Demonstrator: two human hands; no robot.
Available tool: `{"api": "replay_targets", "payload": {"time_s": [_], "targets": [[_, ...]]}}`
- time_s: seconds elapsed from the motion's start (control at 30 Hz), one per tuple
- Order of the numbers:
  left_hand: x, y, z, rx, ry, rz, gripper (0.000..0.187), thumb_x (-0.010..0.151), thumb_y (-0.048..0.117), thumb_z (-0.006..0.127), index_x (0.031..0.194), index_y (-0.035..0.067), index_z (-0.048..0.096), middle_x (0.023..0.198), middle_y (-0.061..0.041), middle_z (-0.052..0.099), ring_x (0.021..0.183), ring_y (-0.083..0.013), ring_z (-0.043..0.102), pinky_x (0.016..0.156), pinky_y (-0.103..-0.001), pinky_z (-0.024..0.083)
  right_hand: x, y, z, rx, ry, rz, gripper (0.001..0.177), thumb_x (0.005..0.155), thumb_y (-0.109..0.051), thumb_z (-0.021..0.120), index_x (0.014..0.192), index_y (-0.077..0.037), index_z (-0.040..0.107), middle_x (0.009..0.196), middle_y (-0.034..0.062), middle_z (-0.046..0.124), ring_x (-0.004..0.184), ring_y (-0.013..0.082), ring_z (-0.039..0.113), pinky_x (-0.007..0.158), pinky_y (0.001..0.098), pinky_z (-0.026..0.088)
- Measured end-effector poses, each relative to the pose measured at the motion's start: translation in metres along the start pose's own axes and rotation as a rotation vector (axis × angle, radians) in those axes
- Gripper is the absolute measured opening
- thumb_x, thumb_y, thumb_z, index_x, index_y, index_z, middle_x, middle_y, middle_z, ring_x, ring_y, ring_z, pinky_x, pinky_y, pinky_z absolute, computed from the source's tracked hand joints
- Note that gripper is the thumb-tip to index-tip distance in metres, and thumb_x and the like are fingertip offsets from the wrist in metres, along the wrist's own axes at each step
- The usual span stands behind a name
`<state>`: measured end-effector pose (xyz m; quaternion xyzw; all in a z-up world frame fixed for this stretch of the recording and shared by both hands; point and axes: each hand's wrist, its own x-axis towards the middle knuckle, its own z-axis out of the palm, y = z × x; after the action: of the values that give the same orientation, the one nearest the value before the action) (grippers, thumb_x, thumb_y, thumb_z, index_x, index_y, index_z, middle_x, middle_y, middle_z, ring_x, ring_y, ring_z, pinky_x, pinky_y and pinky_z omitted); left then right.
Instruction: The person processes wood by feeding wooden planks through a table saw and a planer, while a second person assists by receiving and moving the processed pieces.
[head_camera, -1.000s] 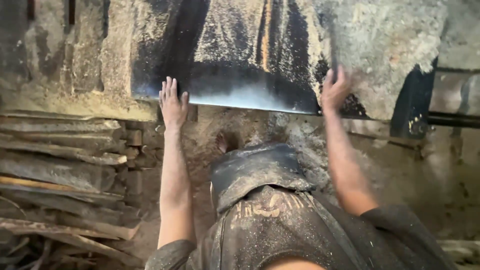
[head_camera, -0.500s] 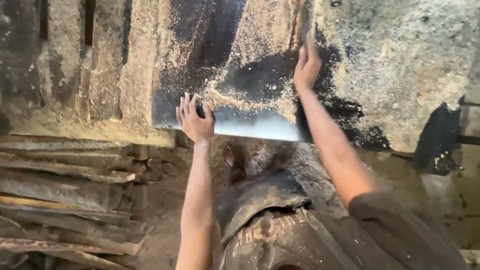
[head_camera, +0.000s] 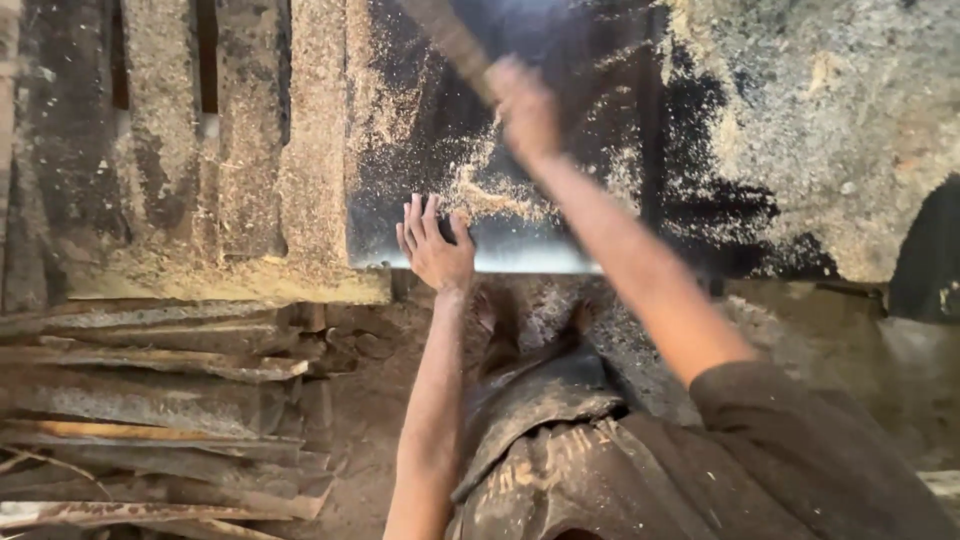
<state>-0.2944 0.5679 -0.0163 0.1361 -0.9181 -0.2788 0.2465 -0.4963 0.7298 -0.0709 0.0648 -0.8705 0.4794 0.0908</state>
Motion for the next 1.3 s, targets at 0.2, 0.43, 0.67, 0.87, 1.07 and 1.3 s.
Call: {"api": "replay_targets", "payload": {"time_s": [0.2, 0.43, 0.67, 0.87, 1.07, 1.3], "targets": [[-0.03, -0.01, -0.067, -0.387, 0.187, 0.229, 0.051, 0.113, 0.028, 0.053, 0.152, 0.001, 0.037, 0.155, -0.024, 0.04, 0.142, -0.0437, 0.045, 0.124, -0.048, 0.041, -0.154, -0.077, -0.001, 0.09, -0.686, -0.464, 0.044, 0.085, -0.027, 0.075, 0.128, -0.016, 0.074, 0.134, 0.0078, 0.07, 0.126, 0.0275, 0.061, 0.114, 0.0463, 0.04], [-0.103, -0.048, -0.11, -0.41, 0.041, -0.318, 0.056, 0.1, 0.019, 0.063, 0.148, -0.002, 0.043, 0.137, -0.022, 0.055, 0.119, -0.0339, 0.063, 0.1, -0.041, 0.055, -0.167, 0.04, -0.184, -0.37, 0.245, -0.204, 0.038, 0.09, 0.003, 0.058, 0.119, -0.013, 0.078, 0.128, 0.0096, 0.074, 0.119, 0.0315, 0.067, 0.103, 0.0437, 0.051], [-0.193, -0.099, -0.077, -0.323, -0.611, -0.321, 0.046, 0.101, 0.031, 0.064, 0.131, -0.004, 0.062, 0.121, -0.02, 0.071, 0.11, -0.0272, 0.067, 0.095, -0.038, 0.051, -0.191, 0.144, -0.327, -0.155, 0.708, 0.053, 0.029, 0.107, -0.013, 0.066, 0.136, -0.007, 0.066, 0.131, 0.0187, 0.071, 0.123, 0.0349, 0.066, 0.106, 0.0442, 0.049], [-0.203, -0.037, -0.04, -0.404, -1.252, -0.47, 0.048, 0.097, 0.037, 0.066, 0.126, -0.001, 0.071, 0.106, -0.017, 0.077, 0.093, -0.0193, 0.068, 0.083, -0.034, 0.054, -0.165, 0.158, -0.379, -0.087, 0.845, 0.188, 0.03, 0.103, -0.021, 0.069, 0.131, -0.01, 0.068, 0.119, 0.0163, 0.074, 0.111, 0.0316, 0.071, 0.096, 0.0411, 0.054], [-0.188, 0.037, -0.02, -0.259, -1.251, -0.15, 0.045, 0.086, 0.018, 0.076, 0.127, 0.002, 0.067, 0.096, -0.014, 0.079, 0.086, -0.019, 0.073, 0.078, -0.032, 0.057, -0.152, 0.189, -0.412, -0.486, 0.676, 0.323, 0.03, 0.086, -0.021, 0.079, 0.115, -0.014, 0.075, 0.113, 0.0116, 0.072, 0.106, 0.034, 0.064, 0.092, 0.0465, 0.048], [-0.223, 0.066, -0.027, -0.255, -1.171, 0.014, 0.034, 0.087, 0.013, 0.073, 0.119, 0.001, 0.07, 0.104, -0.016, 0.077, 0.093, -0.0232, 0.074, 0.083, -0.035, 0.057, -0.176, 0.167, -0.398, -0.685, 0.834, 0.173, 0.028, 0.082, -0.02, 0.08, 0.108, -0.009, 0.075, 0.11, 0.0147, 0.066, 0.103, 0.0369, 0.059, 0.085, 0.0503, 0.044]]}}
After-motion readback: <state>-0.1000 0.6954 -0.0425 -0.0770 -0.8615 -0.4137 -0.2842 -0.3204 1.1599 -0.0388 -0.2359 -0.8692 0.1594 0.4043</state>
